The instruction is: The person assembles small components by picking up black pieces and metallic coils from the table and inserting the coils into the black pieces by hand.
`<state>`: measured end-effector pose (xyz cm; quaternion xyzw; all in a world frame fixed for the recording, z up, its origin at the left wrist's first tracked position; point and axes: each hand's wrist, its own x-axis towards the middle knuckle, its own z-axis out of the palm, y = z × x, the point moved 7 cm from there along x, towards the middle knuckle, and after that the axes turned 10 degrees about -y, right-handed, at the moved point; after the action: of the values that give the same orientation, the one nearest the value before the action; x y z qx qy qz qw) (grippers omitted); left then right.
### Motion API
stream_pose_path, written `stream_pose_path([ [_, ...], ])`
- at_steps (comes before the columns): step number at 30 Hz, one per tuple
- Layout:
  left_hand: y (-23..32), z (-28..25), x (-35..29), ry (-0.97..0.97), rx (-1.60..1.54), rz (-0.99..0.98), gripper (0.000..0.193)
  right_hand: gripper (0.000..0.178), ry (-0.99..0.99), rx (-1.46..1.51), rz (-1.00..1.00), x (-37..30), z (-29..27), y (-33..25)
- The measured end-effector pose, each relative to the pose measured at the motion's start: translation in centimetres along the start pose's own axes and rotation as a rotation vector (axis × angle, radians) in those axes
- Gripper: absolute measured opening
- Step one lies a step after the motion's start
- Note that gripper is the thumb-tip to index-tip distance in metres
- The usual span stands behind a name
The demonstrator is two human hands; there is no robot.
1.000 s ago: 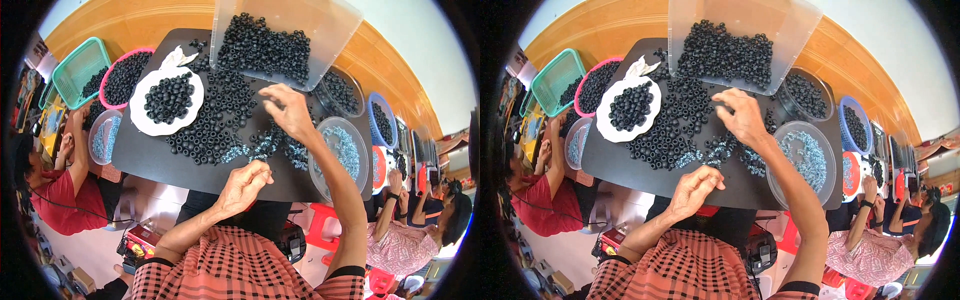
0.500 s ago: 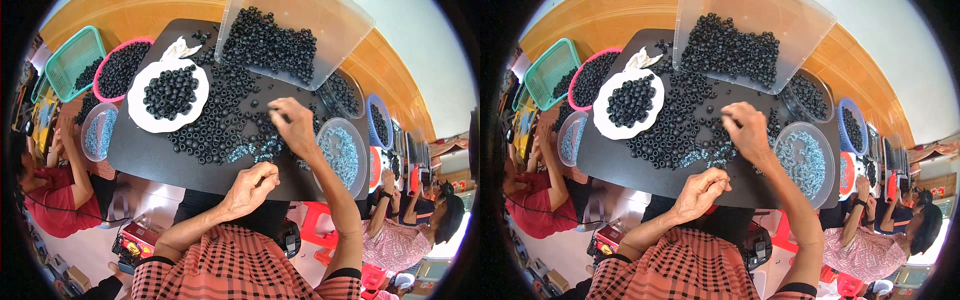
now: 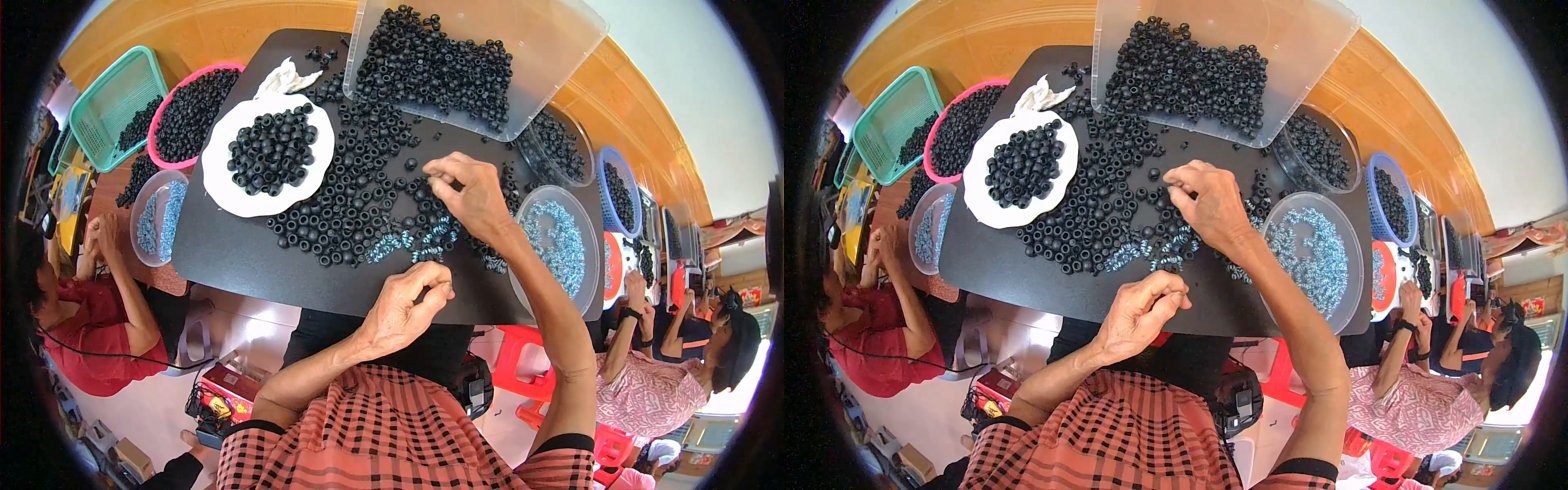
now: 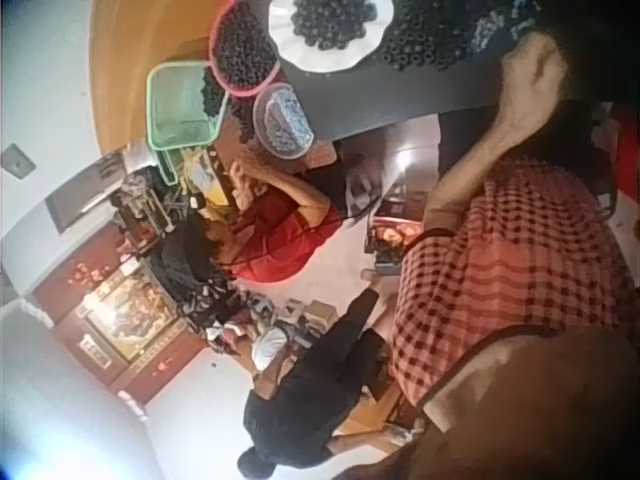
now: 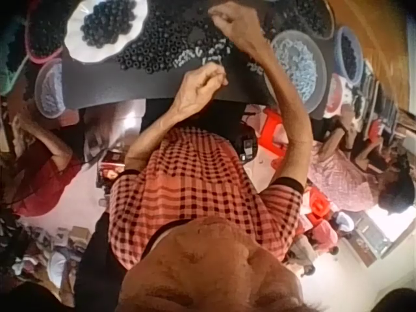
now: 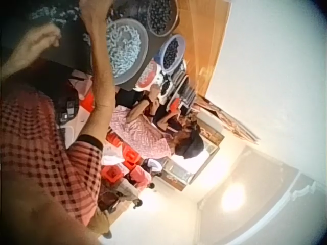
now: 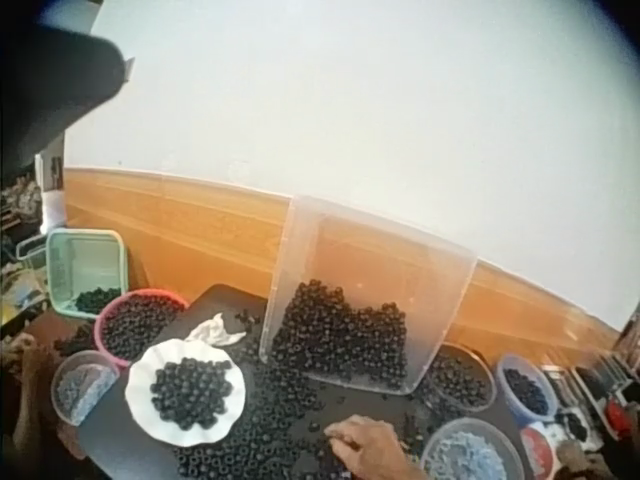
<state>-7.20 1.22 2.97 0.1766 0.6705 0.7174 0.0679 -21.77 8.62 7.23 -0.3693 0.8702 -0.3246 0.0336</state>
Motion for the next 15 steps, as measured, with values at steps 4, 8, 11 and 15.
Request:
stream_pose_path([
  [4,0.0,0.0,0.1,0.000,-0.013,-0.024,0.011,0.017,-0.008,-0.106,-0.048,0.6,0.6,-0.3],
  [8,0.0,0.0,0.0,-0.006,0.005,-0.014,0.011,0.019,0.044,-0.063,0.034,1.4,-0.1,-0.3],
  [11,0.1,-0.1,-0.1,0.017,-0.006,0.004,0.012,0.018,0.054,-0.027,-0.076,2.5,0.2,-1.4],
  [15,0.2,0.0,0.1,-0.003,-0.017,-0.021,0.013,0.023,-0.086,-0.141,-0.124,3.0,1.6,-0.3],
])
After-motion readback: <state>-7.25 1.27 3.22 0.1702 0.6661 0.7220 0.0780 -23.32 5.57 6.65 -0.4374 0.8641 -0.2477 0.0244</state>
